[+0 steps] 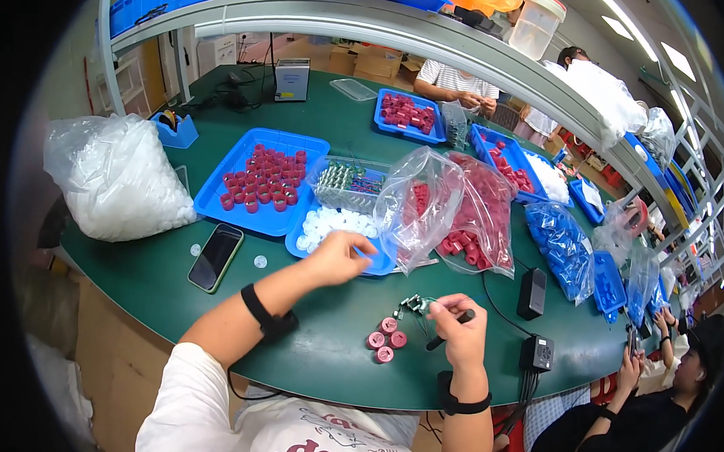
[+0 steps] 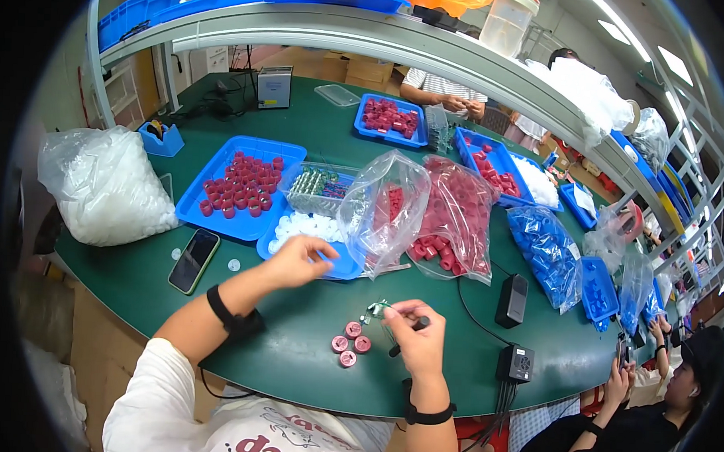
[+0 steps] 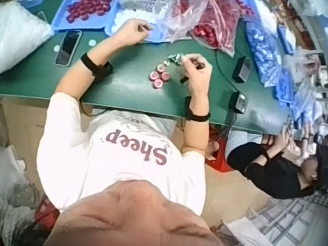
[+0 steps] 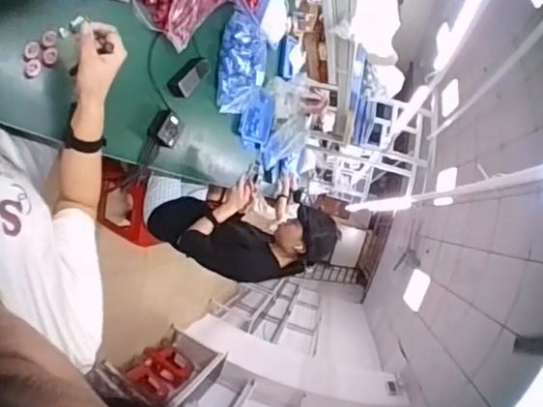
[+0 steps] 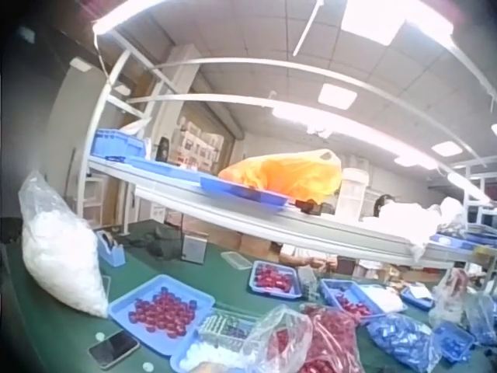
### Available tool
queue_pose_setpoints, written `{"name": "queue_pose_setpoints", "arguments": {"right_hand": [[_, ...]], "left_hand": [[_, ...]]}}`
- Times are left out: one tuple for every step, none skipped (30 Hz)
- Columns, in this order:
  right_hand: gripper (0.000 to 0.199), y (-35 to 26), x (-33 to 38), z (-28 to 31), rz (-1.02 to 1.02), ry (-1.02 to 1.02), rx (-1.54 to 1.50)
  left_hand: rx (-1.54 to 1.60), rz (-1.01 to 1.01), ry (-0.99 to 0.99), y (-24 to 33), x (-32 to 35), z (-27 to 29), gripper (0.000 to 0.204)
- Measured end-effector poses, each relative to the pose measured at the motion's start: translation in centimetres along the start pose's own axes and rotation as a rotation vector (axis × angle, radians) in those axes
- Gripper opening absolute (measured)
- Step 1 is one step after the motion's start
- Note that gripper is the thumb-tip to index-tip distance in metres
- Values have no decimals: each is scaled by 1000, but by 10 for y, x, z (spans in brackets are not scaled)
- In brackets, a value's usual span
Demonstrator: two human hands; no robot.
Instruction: Assembling small electronic or plastic components by hand at a manufacturing workstation.
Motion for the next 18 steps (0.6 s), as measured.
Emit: {"name": "queue_pose_setpoints", "arguments": {"right_hand": [[8,1,2,3,2,-1,-3],[11,4,3,8,-2,2,-52],[15,6,4,10,-5,4,-102],[14,8,4,8,-1,9,-117],[14,8,5,6,3,7,-118],[13,9,5,5,1,-8,-118],[13,9,6,3,0,-22,-117],[10,9,9,3,11,-10,-139],[10,9,10,3,11,1,-136],[11,9,9,-1,11,-30,-236],[11,10,9,-2,11,-54,-333],[12,11,9,-2,20,-83,-382],[12,12,9,0,23,-69,-378],[10,14,9,0,15,-87,-424],[8,16,9,-4,6,-115,-473],[6,16,10,-6,-10,-110,-498],[6,16,11,-6,-7,-110,-499],[6,17,12,-7,-12,-120,-549]], "left_hand": [[-405,-46,116,8,-2,19,21],[-613,-53,106,10,-8,23,23],[-617,-54,107,3,-15,26,23],[-760,-76,110,-2,-23,26,22],[-903,-98,112,-8,-30,24,20],[-918,-43,57,-16,-39,21,19],[-918,-50,55,-20,-46,21,19],[-953,-60,59,-23,-50,20,20],[-988,-69,63,-26,-53,20,20],[-985,-79,56,-30,-53,21,20],[-1013,-94,64,-28,-52,20,19],[-1045,-106,75,-24,-51,21,18],[-1043,-120,68,-22,-50,20,18],[-1053,-111,58,-21,-51,19,17],[-1068,-93,52,-22,-48,21,16],[-1077,-141,76,-24,-47,23,15],[-1079,-143,77,-26,-48,23,15],[-1074,-135,30,-27,-49,20,15]]}}
Point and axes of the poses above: each hand's wrist, its own x-axis away from the middle knuckle, its own z-axis out of the back of the hand, y = z × x, the point moved 8 cm from there along -x, towards the middle knuckle, and after that the axes turned 15 degrees about -y, right-handed, at the moved point
